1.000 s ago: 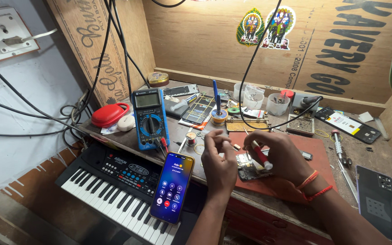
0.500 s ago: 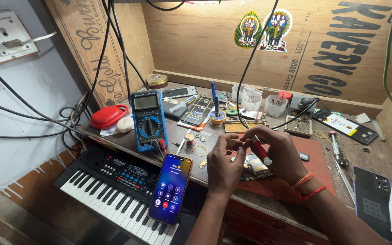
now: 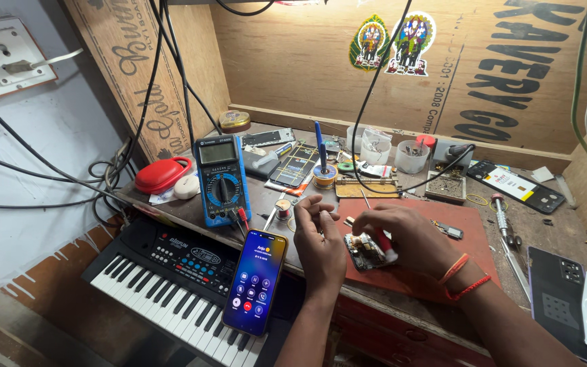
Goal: The person uses a red-handled screwdriver to loosen and remove screws from a disassembled mobile phone motherboard placed on a red mat. They lift a small component from the board, briefly answer an incoming call on a nearby smartphone, and then continue to manipulate the component and board.
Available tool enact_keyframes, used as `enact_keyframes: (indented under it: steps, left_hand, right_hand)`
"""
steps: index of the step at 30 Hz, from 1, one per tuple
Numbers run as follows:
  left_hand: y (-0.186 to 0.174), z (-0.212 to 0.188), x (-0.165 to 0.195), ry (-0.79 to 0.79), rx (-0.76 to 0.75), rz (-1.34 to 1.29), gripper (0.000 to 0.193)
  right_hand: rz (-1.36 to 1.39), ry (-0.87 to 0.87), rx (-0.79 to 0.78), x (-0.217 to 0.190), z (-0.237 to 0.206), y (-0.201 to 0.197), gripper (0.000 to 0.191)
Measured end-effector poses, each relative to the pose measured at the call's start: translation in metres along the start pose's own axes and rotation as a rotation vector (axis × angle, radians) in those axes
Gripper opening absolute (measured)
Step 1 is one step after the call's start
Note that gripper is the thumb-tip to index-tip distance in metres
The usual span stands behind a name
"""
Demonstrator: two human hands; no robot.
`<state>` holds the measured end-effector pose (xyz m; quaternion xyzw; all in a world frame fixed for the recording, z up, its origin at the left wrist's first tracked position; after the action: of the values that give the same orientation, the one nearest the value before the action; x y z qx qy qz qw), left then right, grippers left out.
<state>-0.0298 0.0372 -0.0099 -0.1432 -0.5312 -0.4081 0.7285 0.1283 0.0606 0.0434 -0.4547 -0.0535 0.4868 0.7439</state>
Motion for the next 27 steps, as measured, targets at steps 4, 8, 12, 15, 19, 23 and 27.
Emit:
enact_keyframes:
  steps: [4,8,12,15,19,23,27]
  left_hand:
    - [0.0006,0.0002,-0.0005,-0.025,0.006,-0.011,0.025]
    - [0.0009,0.0001,-0.0002,-0.018,-0.007,-0.006,0.025]
    - [0.0002,-0.0008,0.0012,-0.009,-0.015,-0.003,0.024]
    - [0.0004,-0.0004,0.0025,-0.015,-0.022,-0.013,0.024]
    - [0.0002,-0.0007,0.0042,0.006,-0.03,0.018,0.023]
    - [0.0004,-0.0002,0.0029,0.007,-0.024,0.017,0.023]
    - [0.002,-0.0006,-0.0029,-0.012,-0.049,0.031,0.025]
  right_hand:
    - [-0.067,0.037,-0.057,-0.0028,-0.0012,0.0019,0.039]
    - [-0.089,0.047,-0.079,-0.0027,0.0004,0.0027,0.039]
    - [-0.067,0.014,-0.057,-0.0024,0.0005,0.0028,0.038]
    - [-0.092,0.026,-0.048,-0.0035,-0.0013,0.0027,0.037]
    - [-0.108,0.014,-0.044,-0.0044,-0.0009,0.0016,0.032]
    - [-0.099,-0.029,0.012,-0.0069,-0.0019,0.0025,0.029]
    - [-0.089,-0.07,0.09,-0.0037,-0.0038,0.0007,0.041]
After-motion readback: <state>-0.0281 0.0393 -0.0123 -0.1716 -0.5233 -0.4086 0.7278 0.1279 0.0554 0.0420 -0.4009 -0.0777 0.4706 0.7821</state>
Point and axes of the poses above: each hand's wrist, its own z-axis towards the middle knuckle, its own y-axis out of the palm, x = y × z, the point moved 1 cm from there along z, towards the middle knuckle, and after that the axes turned 13 degrees about x, right-handed, at the moved point
